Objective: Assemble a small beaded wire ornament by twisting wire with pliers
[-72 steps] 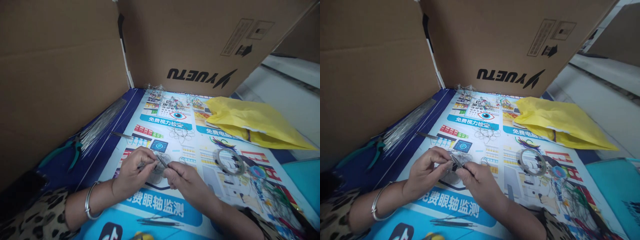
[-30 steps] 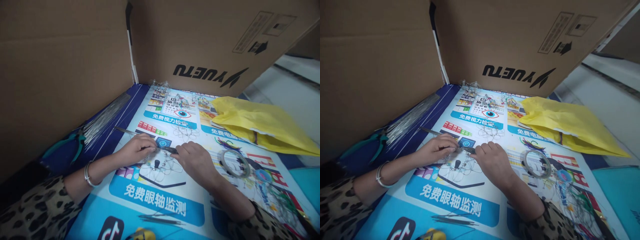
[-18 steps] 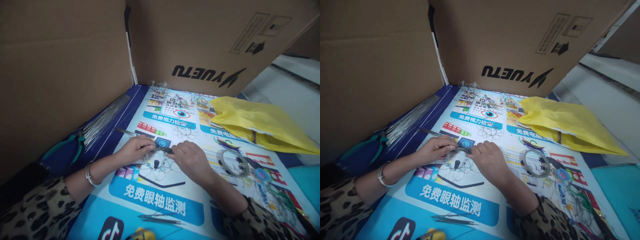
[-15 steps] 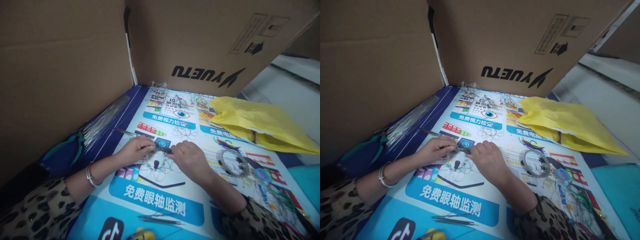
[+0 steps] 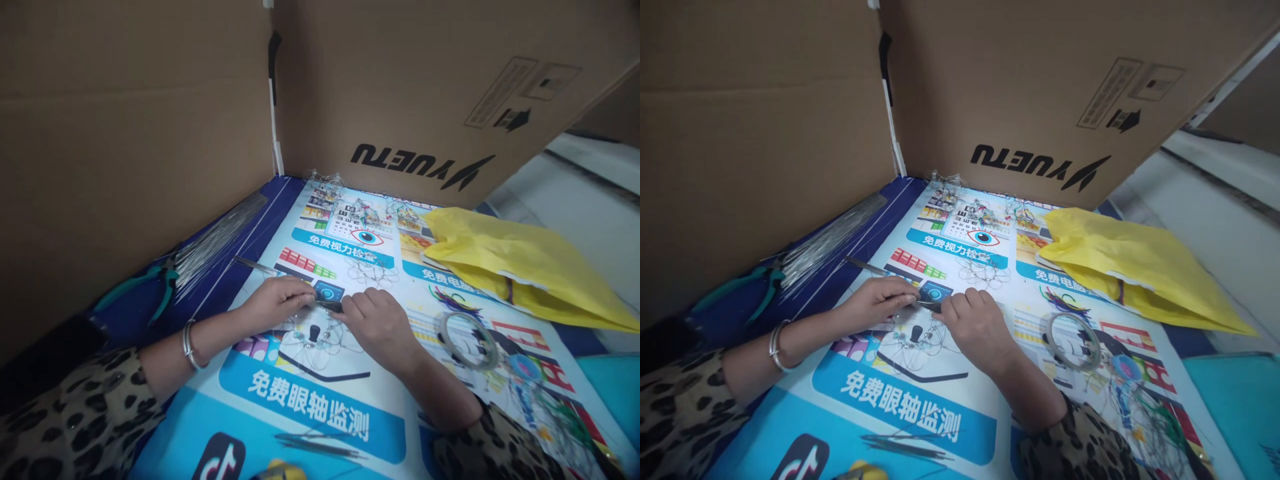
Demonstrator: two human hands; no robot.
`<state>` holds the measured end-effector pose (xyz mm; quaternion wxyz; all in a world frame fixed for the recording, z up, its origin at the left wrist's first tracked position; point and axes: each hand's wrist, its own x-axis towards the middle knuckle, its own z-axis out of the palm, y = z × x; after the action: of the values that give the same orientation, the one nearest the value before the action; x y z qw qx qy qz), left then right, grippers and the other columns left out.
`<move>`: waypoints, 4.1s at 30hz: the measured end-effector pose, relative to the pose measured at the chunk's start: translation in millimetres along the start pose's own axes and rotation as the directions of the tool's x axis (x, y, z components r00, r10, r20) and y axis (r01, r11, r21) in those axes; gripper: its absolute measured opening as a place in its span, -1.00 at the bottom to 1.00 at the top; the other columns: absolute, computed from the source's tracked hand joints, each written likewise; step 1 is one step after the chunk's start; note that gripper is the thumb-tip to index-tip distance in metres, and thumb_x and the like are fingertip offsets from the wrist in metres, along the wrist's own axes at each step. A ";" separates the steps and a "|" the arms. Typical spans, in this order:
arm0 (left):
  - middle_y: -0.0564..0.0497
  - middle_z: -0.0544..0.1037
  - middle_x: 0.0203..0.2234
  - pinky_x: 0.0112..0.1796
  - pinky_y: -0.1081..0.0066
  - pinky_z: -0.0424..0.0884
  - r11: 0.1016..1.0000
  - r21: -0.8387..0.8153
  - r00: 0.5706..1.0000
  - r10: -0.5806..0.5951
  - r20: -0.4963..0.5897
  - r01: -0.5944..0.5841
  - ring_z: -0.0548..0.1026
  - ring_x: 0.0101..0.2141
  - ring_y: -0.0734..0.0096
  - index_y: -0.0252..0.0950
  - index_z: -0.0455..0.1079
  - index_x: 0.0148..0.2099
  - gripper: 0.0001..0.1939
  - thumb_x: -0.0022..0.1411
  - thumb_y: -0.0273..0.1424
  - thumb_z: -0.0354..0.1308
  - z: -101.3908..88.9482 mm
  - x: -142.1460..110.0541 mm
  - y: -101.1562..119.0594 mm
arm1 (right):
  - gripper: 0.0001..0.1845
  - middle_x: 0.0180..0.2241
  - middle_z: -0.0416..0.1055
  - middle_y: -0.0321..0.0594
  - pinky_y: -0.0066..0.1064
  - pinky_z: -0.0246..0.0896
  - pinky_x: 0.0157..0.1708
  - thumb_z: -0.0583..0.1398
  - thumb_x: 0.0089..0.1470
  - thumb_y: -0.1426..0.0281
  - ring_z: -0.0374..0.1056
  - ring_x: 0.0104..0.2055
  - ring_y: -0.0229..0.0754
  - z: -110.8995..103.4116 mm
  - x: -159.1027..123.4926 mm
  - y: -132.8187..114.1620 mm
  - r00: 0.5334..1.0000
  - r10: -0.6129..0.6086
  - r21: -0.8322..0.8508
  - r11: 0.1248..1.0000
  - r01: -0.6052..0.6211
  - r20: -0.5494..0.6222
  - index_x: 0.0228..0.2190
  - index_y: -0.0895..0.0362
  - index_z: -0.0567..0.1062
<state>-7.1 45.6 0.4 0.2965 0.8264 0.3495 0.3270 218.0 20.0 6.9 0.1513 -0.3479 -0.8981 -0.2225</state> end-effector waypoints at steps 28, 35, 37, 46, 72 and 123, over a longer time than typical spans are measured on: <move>0.03 0.52 -0.42 -0.31 0.49 0.31 0.998 -0.006 0.997 -0.070 0.029 0.070 0.44 -0.37 0.48 -0.33 0.42 -0.30 -0.81 0.26 -0.42 -0.01 1.0 0.4 0.6 | -0.74 -0.52 0.28 -0.22 -0.30 -0.17 -0.43 0.05 0.18 0.26 0.09 -0.42 -0.18 -3.6 6.7 -0.9 0.996 -0.050 -0.021 0.998 0.052 0.070 -0.41 0.17 0.40; 0.04 0.51 -0.39 -0.30 0.50 0.32 0.997 0.056 0.997 -0.053 0.061 0.050 0.44 -0.35 0.47 -0.31 0.40 -0.27 -0.82 0.25 -0.46 -0.03 -0.2 0.6 1.2 | -0.71 -0.54 0.29 -0.23 -0.34 -0.14 -0.41 0.07 0.16 0.23 0.13 -0.43 -0.20 -5.7 6.7 0.7 0.996 0.025 0.072 0.997 -0.031 0.087 -0.49 0.15 0.38; 0.03 0.52 -0.35 -0.27 0.48 0.32 0.997 0.064 0.996 -0.057 0.062 0.053 0.45 -0.31 0.44 -0.30 0.40 -0.23 -0.83 0.24 -0.47 -0.02 0.1 0.4 1.1 | -0.71 -0.54 0.30 -0.24 -0.35 -0.13 -0.41 0.09 0.15 0.23 0.14 -0.43 -0.20 -4.8 6.0 0.9 0.995 0.044 0.089 0.995 -0.052 0.092 -0.50 0.15 0.38; 0.08 0.47 -0.40 -0.35 0.49 0.32 0.981 -0.002 0.979 -0.193 0.065 0.193 0.42 -0.39 0.48 -0.28 0.28 -0.21 -0.88 0.18 -0.51 0.01 0.7 -3.2 3.4 | -0.70 -0.53 0.33 -0.25 -0.37 -0.10 -0.40 0.09 0.14 0.21 0.19 -0.43 -0.21 -5.7 4.3 0.6 0.989 0.091 0.125 0.986 -0.106 0.118 -0.49 0.14 0.38; 0.02 0.52 -0.38 -0.25 0.42 0.33 0.995 0.082 0.998 0.049 0.031 -0.052 0.44 -0.32 0.44 -0.30 0.43 -0.27 -0.81 0.13 -0.58 0.03 4.9 -2.1 -2.1 | -0.73 -0.54 0.29 -0.23 -0.31 -0.12 -0.42 0.07 0.16 0.25 0.12 -0.43 -0.17 -6.4 7.0 -8.2 1.000 0.002 0.064 0.998 -0.004 0.031 -0.46 0.16 0.40; -0.02 0.39 -0.37 -0.29 0.37 0.25 0.883 0.406 0.972 0.229 0.060 -0.234 0.31 -0.32 0.39 -0.33 0.31 -0.48 -0.83 0.14 -0.55 0.00 0.6 -7.0 12.5 | -0.78 -0.52 0.33 -0.26 -0.33 -0.16 -0.40 0.14 0.11 0.29 0.15 -0.41 -0.17 -20.8 -6.0 4.3 0.978 0.012 0.094 0.995 -0.032 0.208 -0.50 0.13 0.37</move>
<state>-5.7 32.8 6.7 0.0771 0.9076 0.3077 0.2752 227.7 9.0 23.4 0.0762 -0.3712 -0.9148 -0.1398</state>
